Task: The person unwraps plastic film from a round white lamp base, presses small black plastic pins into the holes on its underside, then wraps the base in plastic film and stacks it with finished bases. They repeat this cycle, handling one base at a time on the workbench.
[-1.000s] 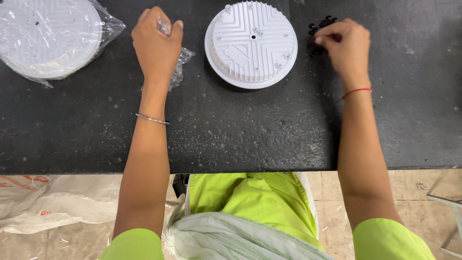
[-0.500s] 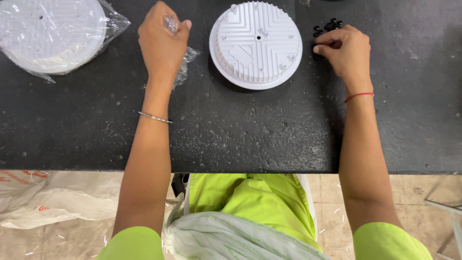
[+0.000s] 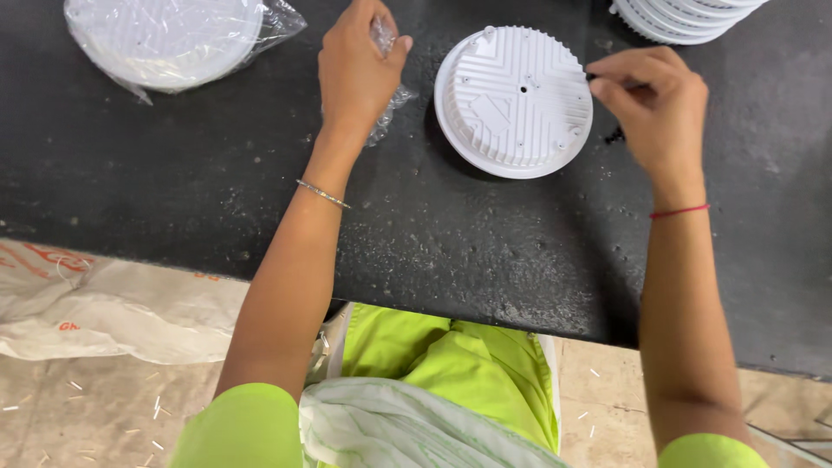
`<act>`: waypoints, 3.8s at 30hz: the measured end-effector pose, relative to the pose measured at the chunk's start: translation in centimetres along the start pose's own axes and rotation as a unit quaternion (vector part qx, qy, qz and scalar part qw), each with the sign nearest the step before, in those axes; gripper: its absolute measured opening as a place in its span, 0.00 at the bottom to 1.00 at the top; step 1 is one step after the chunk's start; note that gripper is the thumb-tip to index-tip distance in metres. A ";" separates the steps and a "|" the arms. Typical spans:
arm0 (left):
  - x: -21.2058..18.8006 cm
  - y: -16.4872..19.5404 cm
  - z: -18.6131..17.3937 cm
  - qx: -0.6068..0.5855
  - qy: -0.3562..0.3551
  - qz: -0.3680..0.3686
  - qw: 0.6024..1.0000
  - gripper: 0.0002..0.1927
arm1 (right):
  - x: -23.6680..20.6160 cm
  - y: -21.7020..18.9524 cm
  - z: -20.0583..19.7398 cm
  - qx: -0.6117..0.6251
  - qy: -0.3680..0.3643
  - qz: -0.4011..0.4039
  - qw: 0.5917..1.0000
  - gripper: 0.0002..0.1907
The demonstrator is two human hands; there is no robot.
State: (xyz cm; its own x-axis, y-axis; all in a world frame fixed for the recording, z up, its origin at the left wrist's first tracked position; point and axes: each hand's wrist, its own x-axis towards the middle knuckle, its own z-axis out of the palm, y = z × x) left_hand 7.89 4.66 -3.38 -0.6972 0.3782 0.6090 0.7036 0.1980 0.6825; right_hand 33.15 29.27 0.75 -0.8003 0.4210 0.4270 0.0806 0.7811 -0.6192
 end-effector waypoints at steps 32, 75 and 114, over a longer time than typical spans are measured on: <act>0.7 0.6 -1.1 -0.013 -0.010 0.023 1.000 0.13 | 2.7 -4.8 3.8 -0.053 -0.092 -0.045 0.993 0.12; -1.1 2.3 0.6 0.083 -0.191 0.003 0.978 0.26 | -2.9 0.5 0.6 0.267 -0.032 0.228 0.936 0.21; 1.1 1.2 -3.2 0.008 -0.098 -0.042 0.994 0.12 | 14.0 9.6 -9.6 -0.144 0.121 0.353 0.916 0.08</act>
State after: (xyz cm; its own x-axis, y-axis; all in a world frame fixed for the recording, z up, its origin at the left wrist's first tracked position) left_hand 7.50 2.45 -0.59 -0.7139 0.5284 0.4595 0.6478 0.2494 0.7198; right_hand 28.41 47.06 7.13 -0.3359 0.9311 0.1420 0.7092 0.3492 -0.6125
